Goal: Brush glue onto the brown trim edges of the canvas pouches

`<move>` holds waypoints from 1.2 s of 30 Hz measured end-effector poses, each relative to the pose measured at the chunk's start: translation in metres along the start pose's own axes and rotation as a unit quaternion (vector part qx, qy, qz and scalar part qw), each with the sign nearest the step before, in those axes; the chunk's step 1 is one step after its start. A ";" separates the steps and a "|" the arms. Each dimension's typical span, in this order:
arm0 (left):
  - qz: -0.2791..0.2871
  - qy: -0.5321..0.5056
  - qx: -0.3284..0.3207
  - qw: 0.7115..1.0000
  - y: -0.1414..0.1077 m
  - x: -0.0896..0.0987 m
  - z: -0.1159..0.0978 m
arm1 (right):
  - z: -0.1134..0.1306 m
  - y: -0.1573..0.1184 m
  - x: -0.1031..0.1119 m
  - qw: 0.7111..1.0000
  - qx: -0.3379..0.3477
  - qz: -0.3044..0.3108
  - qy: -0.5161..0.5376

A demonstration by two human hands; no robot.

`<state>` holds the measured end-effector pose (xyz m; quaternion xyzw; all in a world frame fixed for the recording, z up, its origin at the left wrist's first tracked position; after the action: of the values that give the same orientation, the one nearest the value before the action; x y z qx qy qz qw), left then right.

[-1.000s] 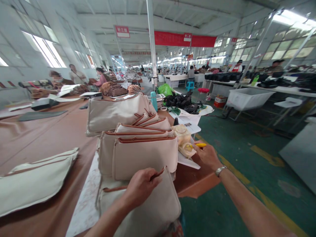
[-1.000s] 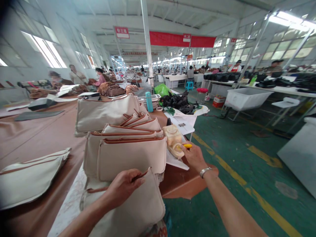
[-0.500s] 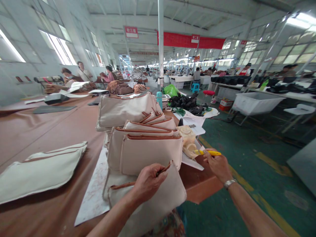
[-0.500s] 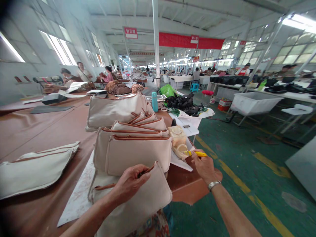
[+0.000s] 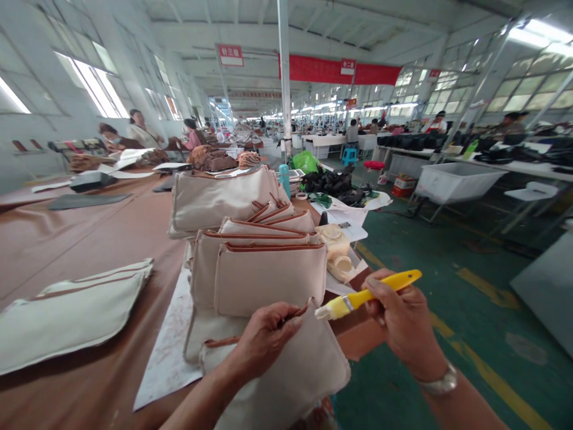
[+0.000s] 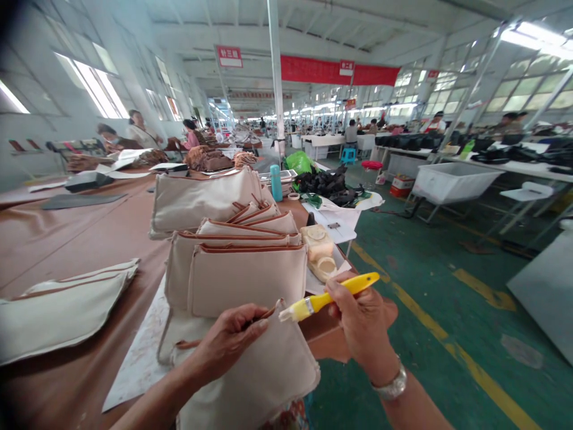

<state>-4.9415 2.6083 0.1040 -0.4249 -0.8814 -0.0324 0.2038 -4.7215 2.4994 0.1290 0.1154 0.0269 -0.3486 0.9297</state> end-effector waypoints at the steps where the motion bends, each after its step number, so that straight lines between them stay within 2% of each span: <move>1: -0.001 0.009 -0.005 1.000 -0.002 -0.001 -0.002 | 0.000 -0.001 -0.004 1.000 0.002 0.009 -0.027; 4: -0.013 0.037 -0.025 0.999 -0.009 -0.002 -0.012 | 0.007 -0.001 -0.009 0.994 0.043 -0.004 -0.105; 8: -0.024 0.075 -0.050 0.996 -0.016 -0.003 -0.021 | 0.026 -0.008 -0.005 0.988 0.084 -0.066 -0.112; 11: -0.046 0.126 -0.087 0.987 -0.019 -0.004 -0.023 | 0.032 -0.016 -0.008 0.988 0.087 -0.014 -0.128; 13: -0.083 0.181 -0.130 0.971 -0.023 -0.006 -0.023 | 0.034 -0.018 -0.005 0.983 0.100 -0.009 -0.155; 15: -0.123 0.247 -0.203 0.939 -0.030 -0.009 -0.026 | 0.034 -0.016 0.006 0.984 0.104 -0.049 -0.138; 17: -0.141 0.320 -0.294 0.890 -0.040 -0.012 -0.031 | 0.033 -0.014 0.015 0.990 0.087 -0.074 -0.082; 20: -0.119 0.422 -0.383 0.813 -0.057 -0.017 -0.042 | 0.034 -0.015 0.015 0.998 0.056 -0.031 -0.024; 22: -0.102 0.462 -0.401 0.785 -0.065 -0.016 -0.050 | 0.035 -0.021 0.010 0.999 0.037 0.003 -0.029; 25: -0.090 0.475 -0.410 0.774 -0.072 -0.011 -0.058 | 0.037 -0.035 0.004 0.997 -0.001 0.058 -0.055; 28: -0.069 0.478 -0.419 0.769 -0.075 -0.012 -0.057 | 0.043 -0.044 0.009 0.991 -0.027 0.119 -0.060; 30: -0.058 0.482 -0.424 0.765 -0.077 -0.014 -0.054 | 0.048 -0.045 0.018 0.993 -0.023 0.104 -0.059; 33: -0.057 0.484 -0.417 0.767 -0.080 -0.015 -0.051 | 0.052 -0.044 0.027 0.998 0.018 0.012 -0.066; 34: -0.060 0.482 -0.415 0.769 -0.080 -0.014 -0.050 | 0.052 -0.045 0.024 0.997 0.028 0.008 -0.072; 36: -0.068 0.478 -0.415 0.771 -0.081 -0.013 -0.052 | 0.049 -0.049 0.012 0.996 0.011 0.054 -0.067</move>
<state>-4.9789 2.5355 0.1558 -0.3368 -0.5980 -0.6078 0.3994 -4.7460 2.4439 0.1655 0.1030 -0.0456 -0.3047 0.9458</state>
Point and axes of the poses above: each hand's wrist, its own y-axis towards the middle knuckle, its own x-axis out of the back of the hand, z = x × y, the point moved 4 cm from there along y, towards the middle knuckle, and after that the axes turned 2 degrees about x, right-handed, at the moved point
